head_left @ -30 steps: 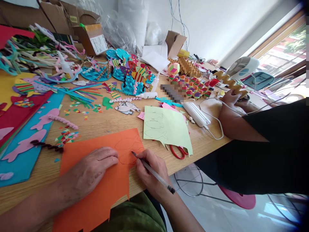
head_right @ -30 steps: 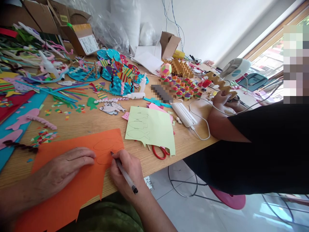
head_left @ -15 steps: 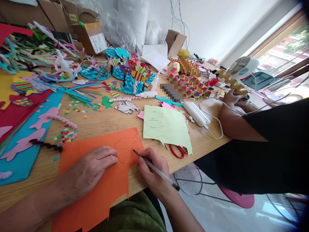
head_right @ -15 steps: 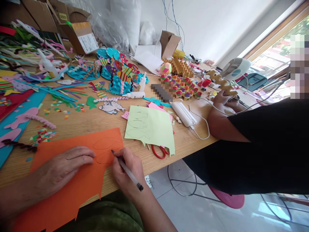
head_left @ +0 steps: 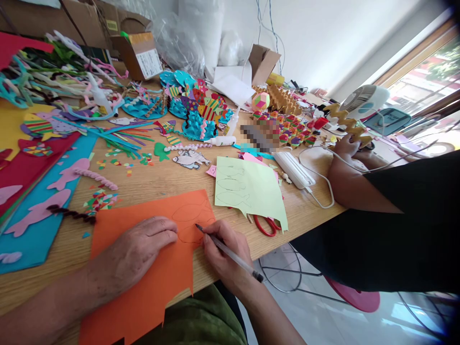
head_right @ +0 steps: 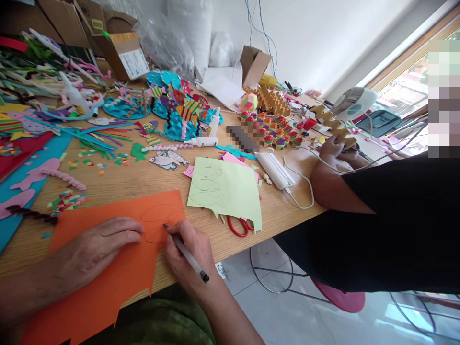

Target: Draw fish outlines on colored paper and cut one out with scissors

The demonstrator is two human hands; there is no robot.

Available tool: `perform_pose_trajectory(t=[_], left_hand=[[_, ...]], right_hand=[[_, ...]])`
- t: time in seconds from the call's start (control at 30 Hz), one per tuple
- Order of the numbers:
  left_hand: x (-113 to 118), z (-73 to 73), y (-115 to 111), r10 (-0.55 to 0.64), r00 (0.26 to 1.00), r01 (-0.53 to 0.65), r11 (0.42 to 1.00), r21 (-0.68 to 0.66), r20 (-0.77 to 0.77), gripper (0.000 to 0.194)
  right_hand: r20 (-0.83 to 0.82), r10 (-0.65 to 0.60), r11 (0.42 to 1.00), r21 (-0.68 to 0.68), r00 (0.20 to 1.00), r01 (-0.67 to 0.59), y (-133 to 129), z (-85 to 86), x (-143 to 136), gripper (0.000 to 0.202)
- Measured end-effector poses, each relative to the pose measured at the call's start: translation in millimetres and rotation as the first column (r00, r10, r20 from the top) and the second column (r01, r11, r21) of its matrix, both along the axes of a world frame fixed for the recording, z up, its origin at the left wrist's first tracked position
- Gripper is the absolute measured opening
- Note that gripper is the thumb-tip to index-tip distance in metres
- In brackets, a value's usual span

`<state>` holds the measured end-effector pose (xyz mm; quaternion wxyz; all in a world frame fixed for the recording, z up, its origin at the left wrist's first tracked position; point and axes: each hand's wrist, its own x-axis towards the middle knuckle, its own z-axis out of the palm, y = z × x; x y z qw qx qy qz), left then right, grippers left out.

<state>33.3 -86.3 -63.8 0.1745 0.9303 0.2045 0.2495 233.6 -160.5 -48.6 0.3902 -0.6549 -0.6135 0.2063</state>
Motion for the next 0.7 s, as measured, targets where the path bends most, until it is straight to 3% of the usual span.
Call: perform_pose_trajectory(t=[0.7], left_hand=[[2.0, 0.5, 2.0, 0.020, 1.000, -0.020, 1.000, -0.016, -0.021, 0.041]], right_hand=[[0.002, -0.011, 1.000, -0.009, 1.000, 0.011, -0.2, 2.0, -0.9, 0.007]])
